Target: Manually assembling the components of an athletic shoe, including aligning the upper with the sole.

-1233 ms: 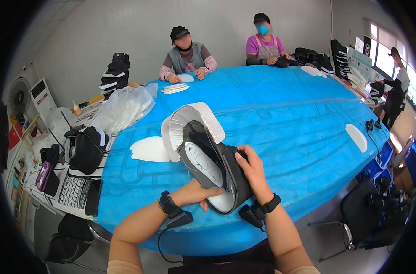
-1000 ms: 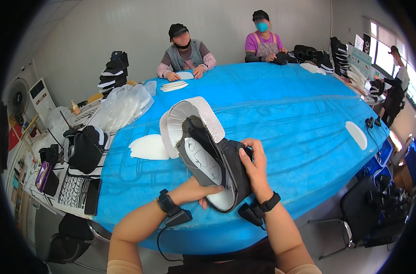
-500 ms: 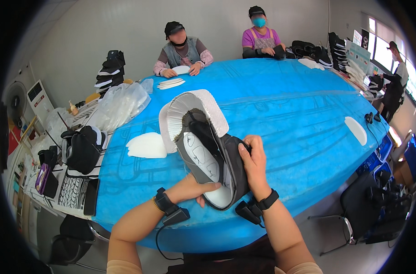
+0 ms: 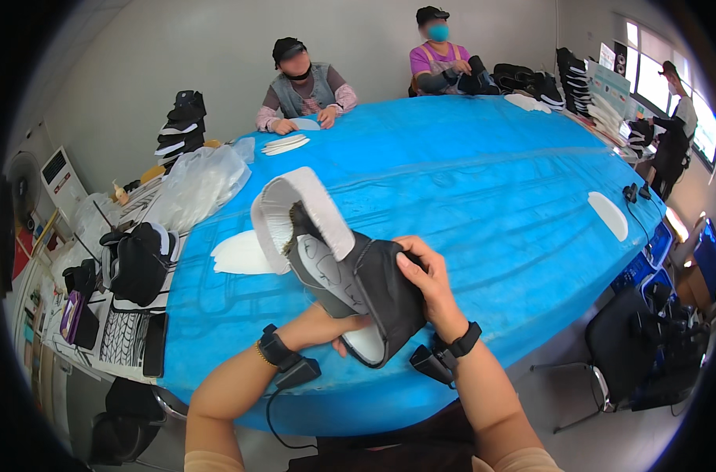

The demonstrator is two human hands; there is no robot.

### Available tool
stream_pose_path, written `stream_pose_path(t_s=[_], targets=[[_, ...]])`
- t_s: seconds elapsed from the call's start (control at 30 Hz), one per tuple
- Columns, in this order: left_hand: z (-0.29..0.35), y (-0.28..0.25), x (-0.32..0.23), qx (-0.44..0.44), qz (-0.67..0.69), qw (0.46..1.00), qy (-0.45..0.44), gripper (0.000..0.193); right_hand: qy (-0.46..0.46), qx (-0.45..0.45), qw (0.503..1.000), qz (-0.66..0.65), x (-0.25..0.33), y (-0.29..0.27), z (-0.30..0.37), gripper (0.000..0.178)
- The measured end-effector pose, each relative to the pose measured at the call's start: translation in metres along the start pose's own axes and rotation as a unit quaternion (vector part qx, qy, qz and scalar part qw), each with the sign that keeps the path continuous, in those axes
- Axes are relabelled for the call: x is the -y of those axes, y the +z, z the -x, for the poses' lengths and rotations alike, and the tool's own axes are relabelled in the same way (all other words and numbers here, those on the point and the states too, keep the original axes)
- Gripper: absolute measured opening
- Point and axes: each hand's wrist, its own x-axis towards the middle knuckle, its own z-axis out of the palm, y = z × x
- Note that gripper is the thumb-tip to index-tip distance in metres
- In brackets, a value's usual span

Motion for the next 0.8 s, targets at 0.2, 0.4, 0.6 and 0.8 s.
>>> stream_pose_path(t_s=[0.2,0.4,0.6,0.8], targets=[[-0.002,-0.008,0.013,0.026,-0.047,0.998,-0.018,0.045,-0.026,0.117,0.989,-0.082,-0.003,-0.013,-0.003,0.028],[-0.001,-0.012,0.019,0.006,-0.011,1.0,-0.029,0.034,-0.066,0.138,0.986,-0.073,-0.005,-0.005,-0.006,0.036],[-0.006,0.002,0.009,-0.009,0.027,0.999,-0.021,0.026,-0.096,0.04,0.995,0.005,-0.017,-0.012,-0.006,0.03],[-0.004,-0.005,0.017,-0.012,0.024,0.999,-0.023,0.024,-0.13,-0.016,0.99,0.05,-0.015,-0.01,-0.003,0.028]])
